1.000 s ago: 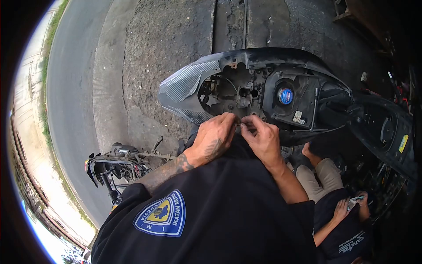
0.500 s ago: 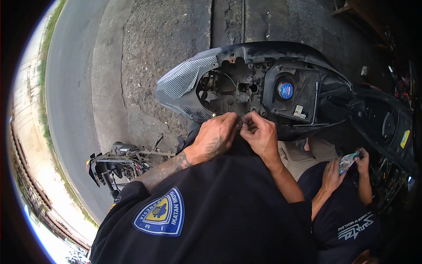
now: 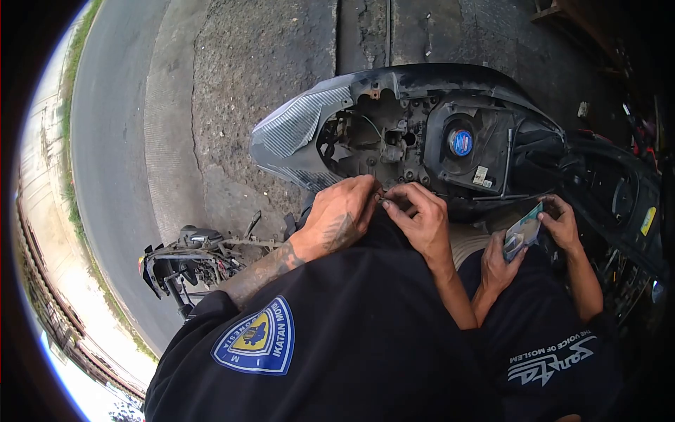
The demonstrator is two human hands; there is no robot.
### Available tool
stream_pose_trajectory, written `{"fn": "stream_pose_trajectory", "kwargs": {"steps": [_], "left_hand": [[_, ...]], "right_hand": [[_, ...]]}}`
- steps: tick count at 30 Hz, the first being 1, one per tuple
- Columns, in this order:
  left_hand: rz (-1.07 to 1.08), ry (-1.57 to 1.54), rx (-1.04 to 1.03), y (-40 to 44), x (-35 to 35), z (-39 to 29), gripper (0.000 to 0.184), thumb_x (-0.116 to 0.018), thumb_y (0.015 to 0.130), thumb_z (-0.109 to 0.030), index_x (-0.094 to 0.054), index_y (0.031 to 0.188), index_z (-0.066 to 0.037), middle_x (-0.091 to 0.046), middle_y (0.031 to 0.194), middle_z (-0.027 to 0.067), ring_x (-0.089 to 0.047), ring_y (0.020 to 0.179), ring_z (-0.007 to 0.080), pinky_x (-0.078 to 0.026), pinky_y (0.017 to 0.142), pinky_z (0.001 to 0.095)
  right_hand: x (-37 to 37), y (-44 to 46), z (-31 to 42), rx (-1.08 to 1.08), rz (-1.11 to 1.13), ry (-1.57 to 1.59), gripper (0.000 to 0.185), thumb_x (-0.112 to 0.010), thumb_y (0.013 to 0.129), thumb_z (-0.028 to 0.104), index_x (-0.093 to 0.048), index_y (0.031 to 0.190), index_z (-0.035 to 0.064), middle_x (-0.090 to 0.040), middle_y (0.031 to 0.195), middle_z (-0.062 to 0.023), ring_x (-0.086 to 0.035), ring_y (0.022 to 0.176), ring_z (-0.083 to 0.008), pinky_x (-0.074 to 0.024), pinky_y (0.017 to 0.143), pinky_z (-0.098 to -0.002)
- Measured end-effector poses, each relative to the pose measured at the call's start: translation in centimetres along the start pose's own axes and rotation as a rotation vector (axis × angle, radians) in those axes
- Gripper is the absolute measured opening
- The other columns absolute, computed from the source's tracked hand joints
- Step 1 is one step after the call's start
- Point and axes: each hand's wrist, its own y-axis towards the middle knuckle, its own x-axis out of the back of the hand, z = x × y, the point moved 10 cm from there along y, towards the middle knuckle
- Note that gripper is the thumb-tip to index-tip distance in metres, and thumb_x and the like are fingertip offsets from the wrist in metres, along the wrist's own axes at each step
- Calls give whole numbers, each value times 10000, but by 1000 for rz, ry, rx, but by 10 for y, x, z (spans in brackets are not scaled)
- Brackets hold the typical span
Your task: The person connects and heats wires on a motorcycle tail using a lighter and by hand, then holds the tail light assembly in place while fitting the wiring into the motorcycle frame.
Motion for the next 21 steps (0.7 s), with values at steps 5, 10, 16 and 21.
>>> {"fn": "stream_pose_trajectory", "kwargs": {"steps": [5, 10, 16, 21], "left_hand": [[-26, 98, -53, -1, 1, -1, 114, -606, 856, -73, -531, 923, -18, -590, 825, 167, -599, 809, 384, -480, 655, 442], [-29, -31, -6, -1, 3, 6, 117, -596, 871, -84, -533, 939, -12, -600, 832, 157, -610, 761, 342, -481, 640, 407], [147, -479, 407, -10, -29, 51, 130, -525, 958, -126, -539, 996, -3, -627, 880, 94, -583, 720, 149, -481, 672, 312], [98, -843, 448, -14, -48, 59, 127, -493, 1005, -141, -529, 1013, -20, -586, 882, 29, -563, 771, 77, -474, 714, 238]], "right_hand": [[-9, 4, 6, 21, 35, -96, 136, -689, 827, 52, -664, 958, 23, -669, 807, -65, -683, 716, -139, -500, 538, -253], [-15, 4, -19, -225, 40, 245, 111, -667, 872, 68, -646, 917, -30, -694, 766, -84, -685, 674, -119, -498, 537, -230], [-28, -1, -43, -301, 18, 489, 120, -630, 907, 73, -635, 938, -43, -680, 781, -83, -677, 675, -111, -522, 568, -223], [-30, -5, -45, -319, -37, 566, 130, -613, 919, 73, -619, 971, -46, -664, 833, -82, -679, 709, -127, -537, 601, -227]]}}
